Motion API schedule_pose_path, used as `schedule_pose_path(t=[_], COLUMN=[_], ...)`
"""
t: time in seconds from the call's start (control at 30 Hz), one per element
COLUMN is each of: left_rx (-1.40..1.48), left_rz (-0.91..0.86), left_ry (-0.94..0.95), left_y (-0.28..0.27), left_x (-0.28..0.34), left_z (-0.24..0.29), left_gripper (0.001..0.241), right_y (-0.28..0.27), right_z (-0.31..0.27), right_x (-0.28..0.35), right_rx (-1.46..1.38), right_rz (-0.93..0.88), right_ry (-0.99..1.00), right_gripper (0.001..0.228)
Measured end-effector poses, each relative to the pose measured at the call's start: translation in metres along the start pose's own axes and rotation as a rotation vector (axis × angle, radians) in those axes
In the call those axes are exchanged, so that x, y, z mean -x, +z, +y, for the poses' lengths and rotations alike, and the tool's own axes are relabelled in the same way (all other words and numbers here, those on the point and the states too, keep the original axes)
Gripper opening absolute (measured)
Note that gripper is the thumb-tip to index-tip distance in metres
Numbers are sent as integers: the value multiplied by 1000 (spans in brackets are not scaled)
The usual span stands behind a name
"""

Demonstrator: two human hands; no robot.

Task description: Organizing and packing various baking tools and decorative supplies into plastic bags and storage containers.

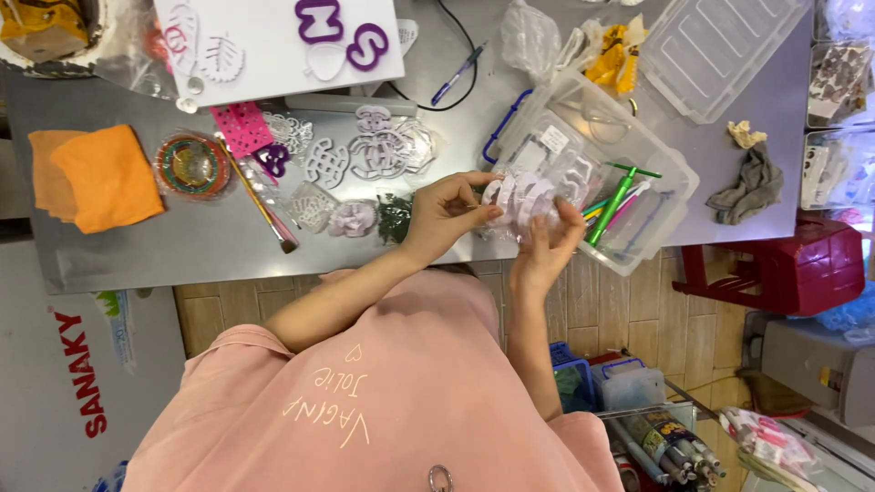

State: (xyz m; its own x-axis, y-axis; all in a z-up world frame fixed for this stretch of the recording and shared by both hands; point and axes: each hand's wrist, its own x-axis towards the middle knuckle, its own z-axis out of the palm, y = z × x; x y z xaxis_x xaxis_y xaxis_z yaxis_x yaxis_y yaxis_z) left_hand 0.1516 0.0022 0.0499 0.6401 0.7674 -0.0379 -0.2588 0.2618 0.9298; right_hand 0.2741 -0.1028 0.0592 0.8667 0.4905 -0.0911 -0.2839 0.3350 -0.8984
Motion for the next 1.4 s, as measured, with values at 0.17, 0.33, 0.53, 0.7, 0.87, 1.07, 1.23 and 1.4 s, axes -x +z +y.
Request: schedule_pose_path(t=[0.17,0.33,0.53,0.7,0.87,1.07,1.23,1.4], left_rx=[70,230,441,257,99,-1,-15,20], left_rz=[-61,-184,-212,-157,-109,-149,-221,-263], left_ry=[-7,-208,-353,-424,-458,-470,-462,-483], left_y=[7,-7,13,5,-23,-34,-41,-66], left_x=[-18,-13,-2,1,12,14,19,26], left_z=[-9,-57,-85,-55,-71,-73,-61,-67], left_gripper=[36,25,27,42,37,32,32,32], right_y=[-72,-117,-135,-185,-135,-130,-132,-123], right_z=[34,48,9,40,72,99,95,55], right_x=[-26,-31,-63,-149,-175,-199,-211,-180], right_rx=[-111,-241,-222,492,1309,1739,1843,1671], right_rz=[-214,-389,-422,-48,-177,-328,-375,-406], right_ry=[324,401,519,-94,-566,-756,-671,-532], right_gripper=[37,41,64,33,44,27,10,22])
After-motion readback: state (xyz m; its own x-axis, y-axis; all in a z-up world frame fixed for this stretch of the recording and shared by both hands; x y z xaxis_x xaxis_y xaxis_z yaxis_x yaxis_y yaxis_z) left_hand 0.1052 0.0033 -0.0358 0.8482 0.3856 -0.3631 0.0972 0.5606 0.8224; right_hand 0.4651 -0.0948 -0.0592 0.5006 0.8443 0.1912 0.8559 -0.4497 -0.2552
